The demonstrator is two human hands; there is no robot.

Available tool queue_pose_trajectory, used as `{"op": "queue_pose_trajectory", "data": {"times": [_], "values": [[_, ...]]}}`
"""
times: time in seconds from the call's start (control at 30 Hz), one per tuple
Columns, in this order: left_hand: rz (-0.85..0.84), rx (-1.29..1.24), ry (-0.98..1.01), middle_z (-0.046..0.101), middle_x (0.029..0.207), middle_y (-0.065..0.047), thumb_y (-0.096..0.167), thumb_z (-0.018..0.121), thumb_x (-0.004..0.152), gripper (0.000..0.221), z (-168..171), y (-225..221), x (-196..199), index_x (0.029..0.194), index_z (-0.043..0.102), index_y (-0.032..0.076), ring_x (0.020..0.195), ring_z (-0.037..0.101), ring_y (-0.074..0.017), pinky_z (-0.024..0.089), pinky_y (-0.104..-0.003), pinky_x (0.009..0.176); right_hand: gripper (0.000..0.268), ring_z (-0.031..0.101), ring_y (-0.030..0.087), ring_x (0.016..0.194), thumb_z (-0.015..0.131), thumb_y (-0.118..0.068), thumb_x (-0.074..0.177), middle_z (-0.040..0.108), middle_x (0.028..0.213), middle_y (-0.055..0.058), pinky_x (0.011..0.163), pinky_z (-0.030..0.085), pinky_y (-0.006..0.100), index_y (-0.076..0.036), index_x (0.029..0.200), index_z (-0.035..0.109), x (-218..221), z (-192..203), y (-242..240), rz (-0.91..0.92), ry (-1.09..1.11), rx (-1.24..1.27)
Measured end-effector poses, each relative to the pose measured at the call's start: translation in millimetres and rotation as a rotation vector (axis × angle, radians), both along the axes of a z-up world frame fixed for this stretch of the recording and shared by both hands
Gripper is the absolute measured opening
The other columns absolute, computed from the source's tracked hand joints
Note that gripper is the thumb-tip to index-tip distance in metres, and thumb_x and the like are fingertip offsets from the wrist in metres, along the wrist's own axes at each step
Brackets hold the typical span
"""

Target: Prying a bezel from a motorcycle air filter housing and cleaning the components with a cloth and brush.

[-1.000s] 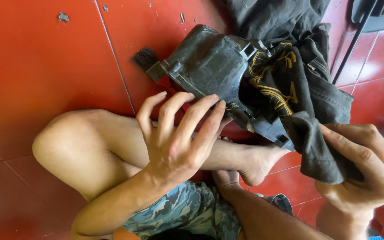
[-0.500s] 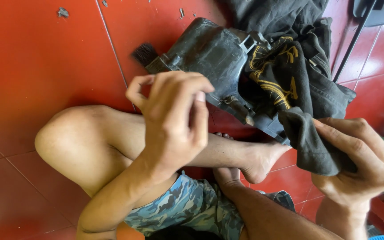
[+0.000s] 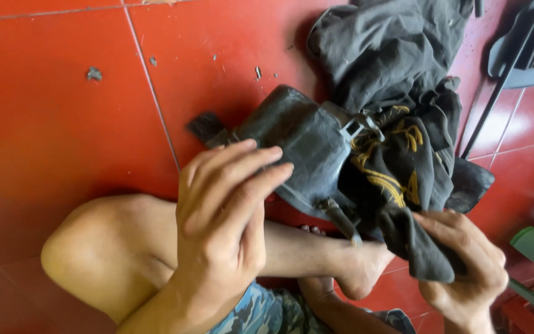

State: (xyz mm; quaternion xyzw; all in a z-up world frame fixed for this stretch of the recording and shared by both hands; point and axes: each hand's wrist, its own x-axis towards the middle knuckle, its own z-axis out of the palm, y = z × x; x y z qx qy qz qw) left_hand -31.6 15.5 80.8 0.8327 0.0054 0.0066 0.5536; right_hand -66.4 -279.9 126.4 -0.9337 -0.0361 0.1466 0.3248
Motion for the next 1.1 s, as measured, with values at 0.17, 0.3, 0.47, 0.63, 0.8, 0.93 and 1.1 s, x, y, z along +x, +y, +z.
{"op": "queue_pose_trajectory", "data": {"times": [0.17, 0.3, 0.47, 0.63, 0.8, 0.93, 1.1], "values": [[-0.098, 0.028, -0.007, 0.071, 0.126, -0.016, -0.001, 0.06, 0.088, 0.029, -6.2, 0.7, -2.5, 0.114, 0.072, 0.002, 0.124, 0.066, -0.037, 0.037, -0.054, 0.115, 0.035, 0.073, 0.029, 0.087, 0.072, 0.0, 0.064, 0.071, 0.099, 0.025, 0.09, 0.059, 0.039, 0.012, 0.096, 0.067, 0.1, 21.7, 6.6, 0.115, 0.001, -0.079], [-0.091, 0.021, 0.014, 0.068, 0.131, -0.016, 0.002, 0.057, 0.093, 0.029, -14.5, -2.0, 3.6, 0.119, 0.071, 0.001, 0.127, 0.064, -0.0357, 0.034, -0.053, 0.117, 0.031, 0.081, 0.018, 0.088, 0.073, -0.02, 0.072, 0.076, 0.106, 0.013, 0.081, 0.069, 0.027, -0.005, 0.1, 0.071, 4.5, 47.6, -37.8, 0.457, 0.182, -0.087], [-0.199, 0.022, 0.058, 0.049, 0.157, -0.012, 0.013, 0.053, 0.101, 0.044, -28.5, -5.5, 3.4, 0.145, 0.059, 0.009, 0.152, 0.042, -0.0347, 0.02, -0.059, 0.128, 0.031, 0.075, 0.018, 0.077, 0.068, -0.025, 0.071, 0.076, 0.097, 0.011, 0.073, 0.059, 0.029, -0.004, 0.093, 0.077, 9.9, 43.6, 22.2, 0.505, 0.038, -0.182], [-0.232, -0.021, 0.04, 0.046, 0.159, -0.014, 0.011, 0.048, 0.101, 0.048, -39.5, -10.3, 2.6, 0.148, 0.053, 0.009, 0.153, 0.038, -0.0364, 0.02, -0.063, 0.128, 0.055, 0.067, 0.024, 0.075, 0.068, -0.005, 0.053, 0.071, 0.103, 0.017, 0.067, 0.055, 0.033, 0.001, 0.108, 0.073, -11.0, 26.7, 58.5, 0.415, -0.106, -0.21], [-0.212, -0.008, 0.008, 0.049, 0.158, -0.013, 0.011, 0.047, 0.101, 0.048, -43.7, -12.0, -0.6, 0.149, 0.052, 0.011, 0.153, 0.038, -0.0362, 0.02, -0.062, 0.128, 0.049, 0.07, 0.026, 0.081, 0.075, 0.003, 0.063, 0.071, 0.108, 0.02, 0.069, 0.056, 0.033, 0.002, 0.112, 0.075, -27.7, 11.6, 81.7, 0.294, -0.267, -0.326], [-0.2, 0.008, -0.023, 0.049, 0.158, -0.013, 0.01, 0.049, 0.102, 0.048, -45.3, -12.7, -1.6, 0.15, 0.051, 0.011, 0.151, 0.04, -0.0361, 0.026, -0.058, 0.125, 0.052, 0.068, 0.026, 0.08, 0.072, 0.008, 0.062, 0.07, 0.106, 0.018, 0.07, 0.056, 0.034, 0.002, 0.113, 0.076, -32.3, 9.0, 91.7, 0.259, -0.305, -0.386], [-0.187, 0.019, -0.054, 0.052, 0.156, -0.013, 0.01, 0.05, 0.101, 0.047, -44.2, -12.4, 0.4, 0.148, 0.053, 0.011, 0.148, 0.045, -0.0357, 0.03, -0.053, 0.121, 0.055, 0.065, 0.027, 0.079, 0.068, 0.008, 0.063, 0.07, 0.108, 0.018, 0.07, 0.056, 0.036, 0.0, 0.116, 0.076, -32.7, 3.8, 101.3, 0.266, -0.378, -0.457]]}}
